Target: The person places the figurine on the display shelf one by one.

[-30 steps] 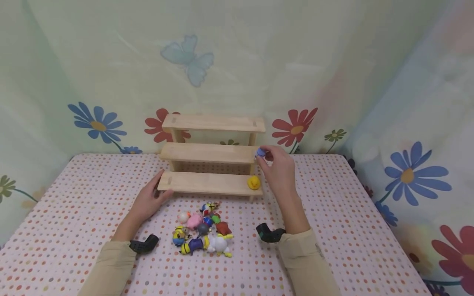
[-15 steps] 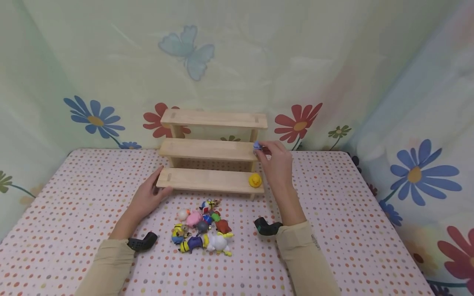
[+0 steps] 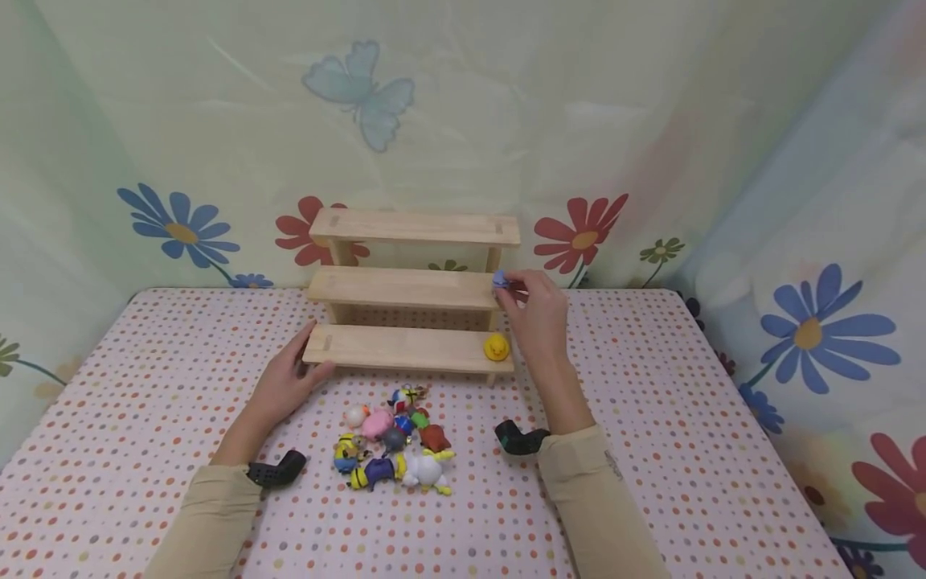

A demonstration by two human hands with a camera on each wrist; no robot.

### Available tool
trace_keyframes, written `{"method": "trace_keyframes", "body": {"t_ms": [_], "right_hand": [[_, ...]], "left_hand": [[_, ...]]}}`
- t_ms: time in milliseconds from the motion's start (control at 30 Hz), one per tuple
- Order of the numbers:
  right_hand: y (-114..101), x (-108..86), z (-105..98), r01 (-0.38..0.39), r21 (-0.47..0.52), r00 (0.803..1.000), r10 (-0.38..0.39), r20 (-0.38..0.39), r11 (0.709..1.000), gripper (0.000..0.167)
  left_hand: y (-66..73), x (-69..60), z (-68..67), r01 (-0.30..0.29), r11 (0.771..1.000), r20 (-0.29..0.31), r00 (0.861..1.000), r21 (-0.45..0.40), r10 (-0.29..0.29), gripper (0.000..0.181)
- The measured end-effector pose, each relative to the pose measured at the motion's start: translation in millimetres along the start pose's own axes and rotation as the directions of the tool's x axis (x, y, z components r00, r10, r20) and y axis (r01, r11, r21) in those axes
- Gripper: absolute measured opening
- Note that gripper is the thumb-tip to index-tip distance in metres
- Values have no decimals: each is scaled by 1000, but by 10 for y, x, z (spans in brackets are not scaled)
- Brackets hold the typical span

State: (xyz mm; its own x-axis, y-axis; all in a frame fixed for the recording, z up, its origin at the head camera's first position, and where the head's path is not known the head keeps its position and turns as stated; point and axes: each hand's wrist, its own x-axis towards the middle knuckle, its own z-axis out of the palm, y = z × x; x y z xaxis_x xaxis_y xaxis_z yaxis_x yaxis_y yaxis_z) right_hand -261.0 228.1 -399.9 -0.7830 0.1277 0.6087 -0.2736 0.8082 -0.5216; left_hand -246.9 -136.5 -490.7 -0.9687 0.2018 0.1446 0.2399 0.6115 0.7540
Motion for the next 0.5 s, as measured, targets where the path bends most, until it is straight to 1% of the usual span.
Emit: {"method": "trace_keyframes", "body": {"t_ms": [100, 200, 300, 500], "right_hand": [[-1, -9, 32, 3, 28, 1000, -3, -14, 1000, 23], [-2, -24, 48, -8, 54, 1000, 9, -9, 999, 23], [-6, -29, 41, -29, 60, 1000, 28, 11, 998, 25], [-22, -10, -1, -67, 49, 997, 65, 43, 997, 28]], "left_hand": [[-16, -12, -9, 4, 1000, -3, 1000, 2, -4, 87], [-30, -24, -10, 9, 1000, 0, 1000, 0, -9, 87], [-31, -21, -6, 16, 1000, 2, 1000, -2, -16, 87], [-12, 19, 2, 10, 1000, 1, 1000, 16, -10, 87]]}}
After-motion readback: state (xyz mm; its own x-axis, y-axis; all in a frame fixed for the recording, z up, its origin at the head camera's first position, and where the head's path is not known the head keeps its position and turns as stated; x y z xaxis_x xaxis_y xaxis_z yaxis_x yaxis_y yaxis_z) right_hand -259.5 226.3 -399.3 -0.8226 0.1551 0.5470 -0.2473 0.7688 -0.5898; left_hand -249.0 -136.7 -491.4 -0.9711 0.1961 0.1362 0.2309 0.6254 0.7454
